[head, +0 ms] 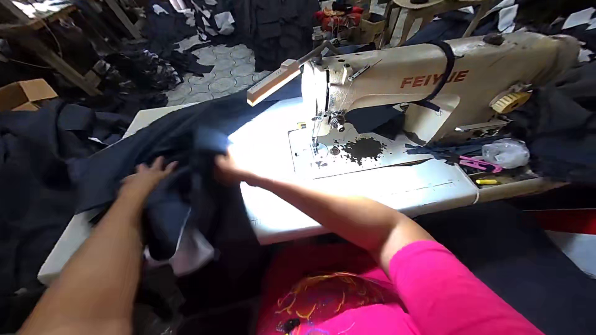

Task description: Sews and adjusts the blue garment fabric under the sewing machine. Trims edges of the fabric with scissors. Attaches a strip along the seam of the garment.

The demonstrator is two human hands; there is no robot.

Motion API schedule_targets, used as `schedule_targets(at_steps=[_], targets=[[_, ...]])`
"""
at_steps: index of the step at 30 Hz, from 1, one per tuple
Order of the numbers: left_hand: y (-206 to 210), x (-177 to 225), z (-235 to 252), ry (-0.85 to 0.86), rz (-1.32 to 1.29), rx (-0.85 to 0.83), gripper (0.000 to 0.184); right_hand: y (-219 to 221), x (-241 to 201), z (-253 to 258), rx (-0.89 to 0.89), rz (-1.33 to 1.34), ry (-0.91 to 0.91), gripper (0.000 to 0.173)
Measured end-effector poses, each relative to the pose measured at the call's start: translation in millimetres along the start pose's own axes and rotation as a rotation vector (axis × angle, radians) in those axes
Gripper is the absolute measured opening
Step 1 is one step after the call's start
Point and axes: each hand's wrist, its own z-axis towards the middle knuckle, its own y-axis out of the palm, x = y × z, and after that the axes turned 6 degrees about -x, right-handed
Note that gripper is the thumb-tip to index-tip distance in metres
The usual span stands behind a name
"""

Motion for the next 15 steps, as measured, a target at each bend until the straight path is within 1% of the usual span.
schedule_targets(at_steps=[1,2,3,4,5,6,7,8,9,10,11,12,13,14,15], targets=[[-5.8,-15.0,-17.6,-0.123,0.001,-0.023,0.054,-11.6,-9.1,21.1,0.164,-0.068,-0.061,0.041],[-12.4,-23.4,-33.3,-0.251,-0.013,-0.071,0.06,-20.3,-20.4,33.7,0.269,-0.09,-0.099,0.056],[-20.8,-28.1,-46.4,-0.363,-0.025,-0.137,0.075,-24.5,-32.3,35.1,0.329,-0.121,-0.146,0.066],[-32.2,-27.8,-64.6,-0.419,-0.07,-0.202,0.083,-23.5,-42.4,25.7,0.322,-0.186,-0.214,0.07],[-39.2,-31.6,-82.8,-0.397,-0.107,-0.221,0.084,-16.0,-47.6,6.5,0.278,-0.291,-0.314,0.069],[-38.1,-41.6,-99.0,-0.294,-0.106,-0.164,0.079,-3.5,-45.7,-19.6,0.213,-0.404,-0.414,0.064],[-33.4,-50.5,-114.2,-0.126,-0.086,-0.081,0.068,10.0,-37.1,-50.1,0.13,-0.52,-0.488,0.061],[-27.4,-56.7,-126.6,0.079,-0.05,-0.019,0.058,22.5,-20.3,-74.9,0.047,-0.63,-0.535,0.062],[-17.6,-61.9,-133.8,0.271,-0.025,0.027,0.055,32.6,2.1,-93.5,-0.023,-0.709,-0.544,0.064],[-4.7,-65.7,-137.6,0.365,-0.039,0.036,0.055,39.6,25.9,-106.5,-0.084,-0.744,-0.499,0.064],[9.6,-69.2,-139.9,0.37,-0.069,0.021,0.057,43.2,48.1,-113.7,-0.132,-0.726,-0.403,0.065],[22.6,-71.4,-141.6,0.337,-0.1,0.015,0.06,44.1,68.5,-116.0,-0.154,-0.714,-0.304,0.067],[33.5,-73.1,-141.5,0.307,-0.118,0.053,0.062,42.4,83.4,-116.2,-0.194,-0.705,-0.2,0.07],[39.9,-74.5,-140.0,0.277,-0.125,0.083,0.063,40.5,92.8,-115.6,-0.223,-0.719,-0.128,0.072],[42.3,-74.7,-138.4,0.255,-0.128,0.102,0.063,39.1,99.3,-113.9,-0.225,-0.744,-0.111,0.07]])
